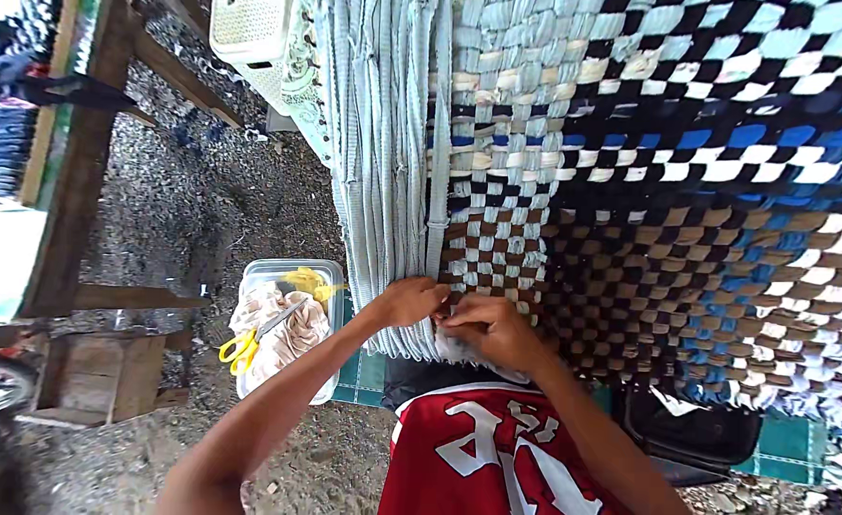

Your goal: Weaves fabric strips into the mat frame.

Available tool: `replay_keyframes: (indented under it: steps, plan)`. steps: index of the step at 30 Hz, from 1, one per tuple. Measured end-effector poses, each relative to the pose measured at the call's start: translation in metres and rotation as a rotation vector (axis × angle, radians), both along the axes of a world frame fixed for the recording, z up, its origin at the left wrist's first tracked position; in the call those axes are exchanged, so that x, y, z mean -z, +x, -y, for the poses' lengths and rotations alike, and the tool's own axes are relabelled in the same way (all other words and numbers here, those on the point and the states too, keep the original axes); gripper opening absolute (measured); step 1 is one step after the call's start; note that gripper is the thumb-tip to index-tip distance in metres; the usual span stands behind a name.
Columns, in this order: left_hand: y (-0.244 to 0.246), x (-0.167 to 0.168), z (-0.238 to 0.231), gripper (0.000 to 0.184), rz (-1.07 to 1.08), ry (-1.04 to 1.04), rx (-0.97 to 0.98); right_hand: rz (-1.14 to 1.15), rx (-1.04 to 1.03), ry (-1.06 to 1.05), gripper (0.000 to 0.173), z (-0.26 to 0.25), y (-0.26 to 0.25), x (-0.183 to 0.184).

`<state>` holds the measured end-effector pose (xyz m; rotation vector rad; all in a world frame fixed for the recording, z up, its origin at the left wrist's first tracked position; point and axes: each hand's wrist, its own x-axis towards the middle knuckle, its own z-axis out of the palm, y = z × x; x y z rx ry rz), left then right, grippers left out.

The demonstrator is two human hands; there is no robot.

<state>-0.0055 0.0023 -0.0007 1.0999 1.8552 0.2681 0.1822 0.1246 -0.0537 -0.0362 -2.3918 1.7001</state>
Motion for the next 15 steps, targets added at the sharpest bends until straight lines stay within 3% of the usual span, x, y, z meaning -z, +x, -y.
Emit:
replay_keyframes:
  steps: [3,6,8,12,15]
  plan:
    - [-0.001,0.003,-0.004,0.055,0.021,-0.044,-0.027,-0.016,0.232,0.299,0.018,0.019,0.0,0.02]
    - [0.002,0.001,-0.007,0.051,0.032,-0.042,-0.022,0.004,0.326,0.368,0.015,0.023,-0.007,0.017]
    - [-0.001,0.004,-0.005,0.042,0.022,-0.006,0.041,0.09,0.274,0.309,0.011,0.016,-0.009,0.016]
    - [0.004,-0.007,0.001,0.028,-0.142,0.118,0.127,0.121,0.094,-0.071,0.023,-0.015,-0.007,0.001]
    - [0.015,-0.036,-0.003,0.015,-0.257,0.292,0.056,0.157,0.068,-0.052,0.029,-0.022,-0.01,-0.022]
